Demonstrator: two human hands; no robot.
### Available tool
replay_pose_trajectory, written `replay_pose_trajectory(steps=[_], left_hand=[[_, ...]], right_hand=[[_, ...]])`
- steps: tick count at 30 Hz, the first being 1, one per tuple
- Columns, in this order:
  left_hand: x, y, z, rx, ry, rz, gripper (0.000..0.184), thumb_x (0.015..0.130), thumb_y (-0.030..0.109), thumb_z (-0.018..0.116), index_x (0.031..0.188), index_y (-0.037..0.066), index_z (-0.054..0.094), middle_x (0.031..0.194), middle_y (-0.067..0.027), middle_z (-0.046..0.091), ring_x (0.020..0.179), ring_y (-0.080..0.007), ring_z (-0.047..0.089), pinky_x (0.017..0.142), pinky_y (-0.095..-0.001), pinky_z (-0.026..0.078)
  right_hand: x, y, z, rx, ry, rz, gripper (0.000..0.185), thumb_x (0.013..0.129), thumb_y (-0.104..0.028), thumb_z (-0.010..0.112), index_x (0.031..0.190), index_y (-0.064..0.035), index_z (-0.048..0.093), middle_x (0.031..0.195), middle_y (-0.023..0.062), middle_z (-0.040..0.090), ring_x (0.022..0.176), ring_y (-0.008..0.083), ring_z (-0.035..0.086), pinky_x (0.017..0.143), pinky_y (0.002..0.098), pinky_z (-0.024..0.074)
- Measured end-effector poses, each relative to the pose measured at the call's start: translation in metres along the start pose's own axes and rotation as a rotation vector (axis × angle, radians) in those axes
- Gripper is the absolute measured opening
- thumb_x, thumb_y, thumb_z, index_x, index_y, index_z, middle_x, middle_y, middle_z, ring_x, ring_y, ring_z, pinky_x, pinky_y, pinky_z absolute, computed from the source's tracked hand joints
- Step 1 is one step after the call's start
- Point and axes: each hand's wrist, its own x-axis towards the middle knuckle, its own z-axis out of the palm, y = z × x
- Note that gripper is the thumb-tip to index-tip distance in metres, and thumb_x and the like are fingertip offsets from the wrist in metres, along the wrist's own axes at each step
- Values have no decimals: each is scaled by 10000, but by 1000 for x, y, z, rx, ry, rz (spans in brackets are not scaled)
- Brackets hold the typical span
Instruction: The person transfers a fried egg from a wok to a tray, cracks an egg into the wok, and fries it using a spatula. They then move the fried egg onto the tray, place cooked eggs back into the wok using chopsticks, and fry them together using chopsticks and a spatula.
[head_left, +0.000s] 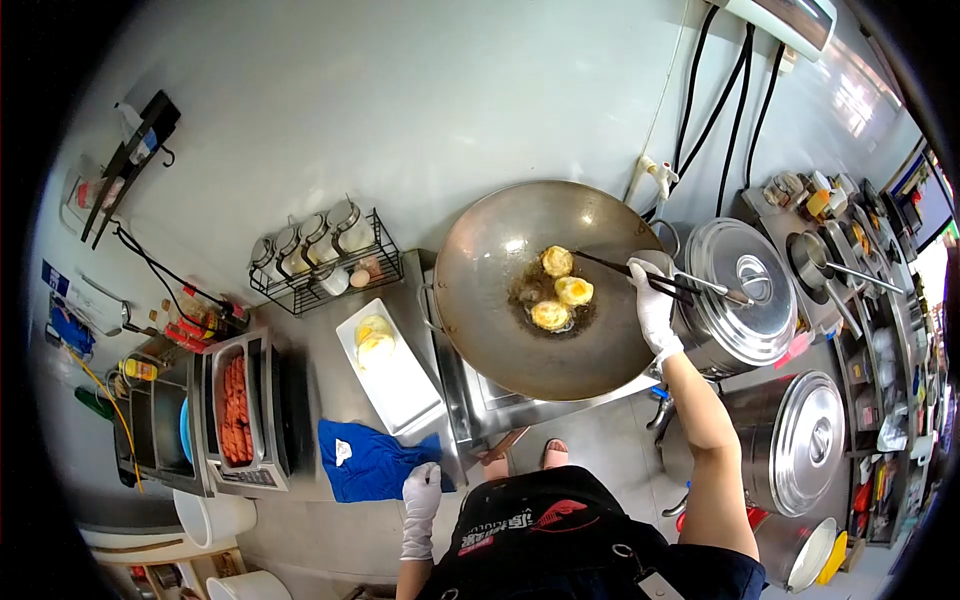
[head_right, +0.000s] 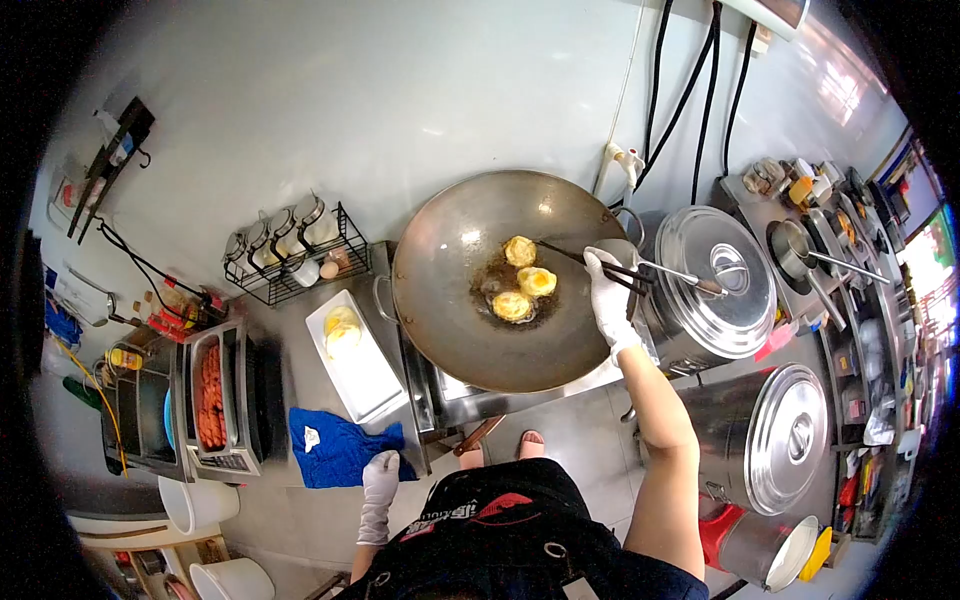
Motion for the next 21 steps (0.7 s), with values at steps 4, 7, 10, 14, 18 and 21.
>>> replay_pose_trajectory(steps=[4,7,10,14,18,21], left_hand=[[0,2,2,-2,-25,8,232,872,214,608,949,8,684,926,-180,677,830,-312,664,744,-369,525],[1,1,3,4,-40,5,231,872,213,606,949,9,684,929,-177,678,832,-314,664,746,-368,524],[0,0,1,23,-41,19,231,871,213,607,949,9,685,930,-174,679,834,-311,665,749,-367,524],[-4,1,-1,26,-42,2,226,868,211,610,940,11,688,926,-174,680,831,-312,666,748,-368,524],[-8,-7,3,29,-36,19,219,868,206,611,936,13,690,915,-177,681,819,-315,668,739,-373,526],[-10,-8,6,16,-52,36,221,870,206,610,947,14,689,911,-179,681,814,-314,669,734,-375,528]], right_hand=[[-18,-1,10,-4,-58,43,274,893,-205,657,1061,12,664,958,72,675,881,152,622,818,283,518],[-37,-8,21,-167,-202,-89,176,881,-147,656,984,-7,682,973,78,692,880,162,640,835,285,493],[-49,-37,18,-205,-298,-88,169,879,-129,641,985,-5,686,966,90,689,887,175,636,827,284,483],[-57,-79,-13,-407,-419,-335,149,847,-82,648,968,-1,677,970,127,676,935,230,641,862,321,490],[-68,-73,-46,-458,-560,-425,154,811,-69,686,941,7,650,953,130,667,924,260,648,821,328,517],[-70,-71,-48,-531,-711,-715,188,812,-80,682,980,-7,641,982,142,666,942,294,645,830,355,523]])
